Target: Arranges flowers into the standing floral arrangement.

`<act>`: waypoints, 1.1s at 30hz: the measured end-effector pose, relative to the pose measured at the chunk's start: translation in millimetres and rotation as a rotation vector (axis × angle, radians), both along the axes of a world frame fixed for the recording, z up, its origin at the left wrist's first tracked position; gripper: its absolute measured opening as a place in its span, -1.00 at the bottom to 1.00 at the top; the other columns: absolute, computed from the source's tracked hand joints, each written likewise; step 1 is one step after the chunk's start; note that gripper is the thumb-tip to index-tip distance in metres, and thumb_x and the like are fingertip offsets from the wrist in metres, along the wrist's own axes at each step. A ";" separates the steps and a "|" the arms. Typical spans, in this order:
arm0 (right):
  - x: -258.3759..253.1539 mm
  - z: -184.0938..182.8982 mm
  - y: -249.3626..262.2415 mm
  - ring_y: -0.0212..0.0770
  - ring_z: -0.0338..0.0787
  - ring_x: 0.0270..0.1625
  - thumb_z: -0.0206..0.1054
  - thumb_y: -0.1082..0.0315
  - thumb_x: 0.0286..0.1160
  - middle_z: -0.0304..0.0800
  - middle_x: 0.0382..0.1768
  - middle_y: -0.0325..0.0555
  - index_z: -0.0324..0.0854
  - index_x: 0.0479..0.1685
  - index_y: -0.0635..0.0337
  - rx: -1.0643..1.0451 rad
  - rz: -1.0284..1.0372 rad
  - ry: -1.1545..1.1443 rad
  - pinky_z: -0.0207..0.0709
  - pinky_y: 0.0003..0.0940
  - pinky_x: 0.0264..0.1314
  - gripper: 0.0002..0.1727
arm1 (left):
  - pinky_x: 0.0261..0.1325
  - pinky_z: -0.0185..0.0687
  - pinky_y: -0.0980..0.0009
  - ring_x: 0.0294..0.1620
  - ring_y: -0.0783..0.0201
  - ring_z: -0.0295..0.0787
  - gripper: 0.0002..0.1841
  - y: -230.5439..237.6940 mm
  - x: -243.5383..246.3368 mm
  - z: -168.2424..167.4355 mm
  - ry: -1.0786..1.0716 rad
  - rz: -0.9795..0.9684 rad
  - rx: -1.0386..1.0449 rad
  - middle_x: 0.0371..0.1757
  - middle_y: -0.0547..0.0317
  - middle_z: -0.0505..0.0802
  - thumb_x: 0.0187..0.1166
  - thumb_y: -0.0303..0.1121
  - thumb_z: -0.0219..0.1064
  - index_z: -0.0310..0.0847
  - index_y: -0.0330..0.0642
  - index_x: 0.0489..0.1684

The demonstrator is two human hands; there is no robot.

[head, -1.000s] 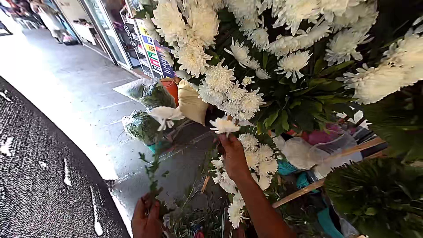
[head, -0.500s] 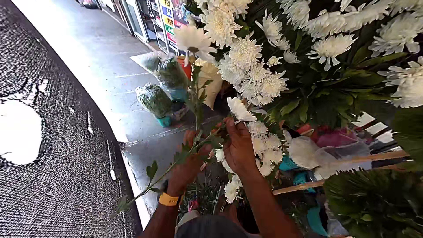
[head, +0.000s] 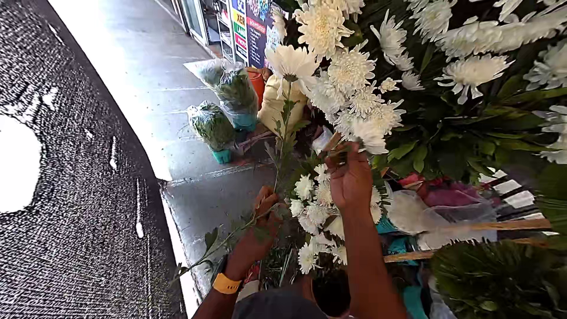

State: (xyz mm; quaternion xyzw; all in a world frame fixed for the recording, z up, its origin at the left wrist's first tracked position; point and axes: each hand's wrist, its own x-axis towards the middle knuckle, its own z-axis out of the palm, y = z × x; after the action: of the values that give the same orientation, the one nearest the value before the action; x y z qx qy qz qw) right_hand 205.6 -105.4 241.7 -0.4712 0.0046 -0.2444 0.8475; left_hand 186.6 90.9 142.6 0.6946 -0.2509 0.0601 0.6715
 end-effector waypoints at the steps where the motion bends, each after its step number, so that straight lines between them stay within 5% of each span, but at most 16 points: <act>1: 2.2 5.1 -9.7 -0.28 0.80 -0.04 0.00 0.16 0.89 0.73 0.00 -0.22 0.53 0.17 -0.01 -0.028 0.005 -0.007 0.77 -0.28 0.07 -0.76 | -0.23 0.53 0.58 -0.15 0.47 0.55 -0.53 3.5 0.4 -0.8 -0.004 -0.015 0.025 -0.07 0.26 0.62 0.73 0.11 0.13 0.73 -0.11 0.00; 4: -8.8 5.9 1.6 -0.21 0.86 -0.16 0.09 0.26 0.84 0.81 -0.01 -0.06 0.64 0.09 0.14 -0.122 0.218 0.069 0.83 -0.22 0.00 -0.76 | -0.23 0.60 0.48 -0.15 0.39 0.60 -0.44 -1.3 10.9 9.9 -0.021 0.012 0.077 -0.06 0.17 0.65 0.62 0.23 0.22 0.72 -0.14 0.06; 9: -11.2 -13.6 26.4 -0.17 0.87 -0.17 0.14 0.39 0.79 0.83 -0.08 0.08 0.66 0.03 0.35 -0.072 0.425 0.170 0.83 -0.24 0.00 -0.78 | -0.01 0.72 0.23 0.05 0.26 0.65 -0.19 -10.9 23.3 23.2 -0.045 0.027 0.175 0.15 0.05 0.65 0.64 0.43 -0.07 0.69 -0.15 0.28; 14: -10.8 -15.5 23.3 -0.19 0.86 -0.17 0.18 0.45 0.75 0.83 -0.13 0.05 0.66 -0.02 0.40 -0.064 0.435 0.218 0.82 -0.24 -0.01 -0.81 | -0.28 0.59 0.48 -0.26 0.45 0.59 -0.36 -6.9 24.4 6.8 -0.023 -0.073 0.056 -0.11 0.19 0.67 0.70 0.30 0.03 0.77 -0.12 -0.23; 18: -3.7 -14.9 18.0 -0.22 0.83 -0.23 0.08 0.36 0.83 0.78 -0.12 0.00 0.60 0.06 0.31 0.102 0.261 0.182 0.81 -0.31 -0.12 -0.77 | -0.51 0.50 0.58 -0.46 0.50 0.53 -0.39 4.5 28.5 -2.5 -0.024 -0.158 -0.002 -0.26 0.30 0.65 0.69 0.33 0.01 0.71 0.00 -0.34; 22: -11.3 -30.1 24.3 -0.30 0.80 -0.05 0.29 0.39 0.67 0.84 -0.09 -0.10 0.72 -0.02 0.35 -0.375 0.256 0.144 0.72 -0.29 0.12 -0.81 | -0.33 0.64 0.55 -0.25 0.47 0.63 -0.48 4.6 25.9 5.5 -0.076 -0.011 -0.018 -0.03 0.25 0.69 0.59 0.29 0.24 0.79 0.02 -0.03; 25: -14.0 -32.6 44.4 -0.36 0.75 -0.24 0.29 0.37 0.69 0.80 -0.26 -0.14 0.69 -0.02 0.34 -0.358 0.170 0.120 0.69 -0.39 -0.07 -0.81 | -0.39 0.66 0.55 -0.37 0.50 0.63 -0.64 -2.8 23.1 14.6 -0.160 0.125 0.009 -0.15 0.22 0.67 0.69 0.00 0.20 0.67 -0.07 -0.34; 26: -8.3 -24.3 42.5 -0.37 0.71 -0.36 0.18 0.35 0.76 0.73 -0.38 -0.18 0.62 0.00 0.32 -0.290 0.065 0.067 0.68 -0.43 -0.21 -0.80 | -0.39 0.63 0.59 -0.37 0.54 0.60 -0.65 -0.2 21.4 17.0 -0.190 0.165 0.036 -0.19 0.24 0.65 0.69 -0.04 0.17 0.62 -0.08 -0.42; 28: 9.4 12.5 14.7 -0.38 0.74 -0.34 0.05 0.31 0.84 0.71 -0.38 -0.27 0.54 0.05 0.24 -0.182 -0.161 -0.096 0.74 -0.39 -0.13 -0.78 | -0.24 0.58 0.61 -0.24 0.53 0.58 -0.69 13.8 15.7 17.6 -0.228 0.224 0.101 -0.20 0.19 0.65 0.61 -0.18 0.15 0.61 -0.15 -0.48; 30: 29.5 57.2 -24.7 -0.26 0.87 -0.20 0.15 0.41 0.76 0.82 -0.21 -0.20 0.54 0.08 0.20 -0.185 -0.348 -0.264 0.83 -0.22 0.05 -0.88 | -0.17 0.58 0.60 -0.19 0.49 0.58 -0.70 29.8 13.1 12.2 -0.252 0.227 0.158 -0.22 0.13 0.64 0.60 -0.22 0.17 0.61 -0.21 -0.48; 33: 71.1 105.8 -67.8 -0.07 0.90 0.08 0.37 0.57 0.52 0.83 0.05 0.03 0.53 0.26 0.36 -0.436 -0.514 -0.419 0.82 -0.02 0.25 -0.66 | -0.21 0.60 0.57 -0.22 0.47 0.59 -0.75 35.3 7.3 4.4 -0.236 0.181 0.127 -0.23 0.16 0.64 0.60 -0.22 0.25 0.65 -0.18 -0.40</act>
State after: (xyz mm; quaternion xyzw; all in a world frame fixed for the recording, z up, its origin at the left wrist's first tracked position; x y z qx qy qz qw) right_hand 276.6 -173.2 347.5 -0.5635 -0.1028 -0.5346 0.6213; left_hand 193.9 126.2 146.9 0.7436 -0.2678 0.1855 0.5840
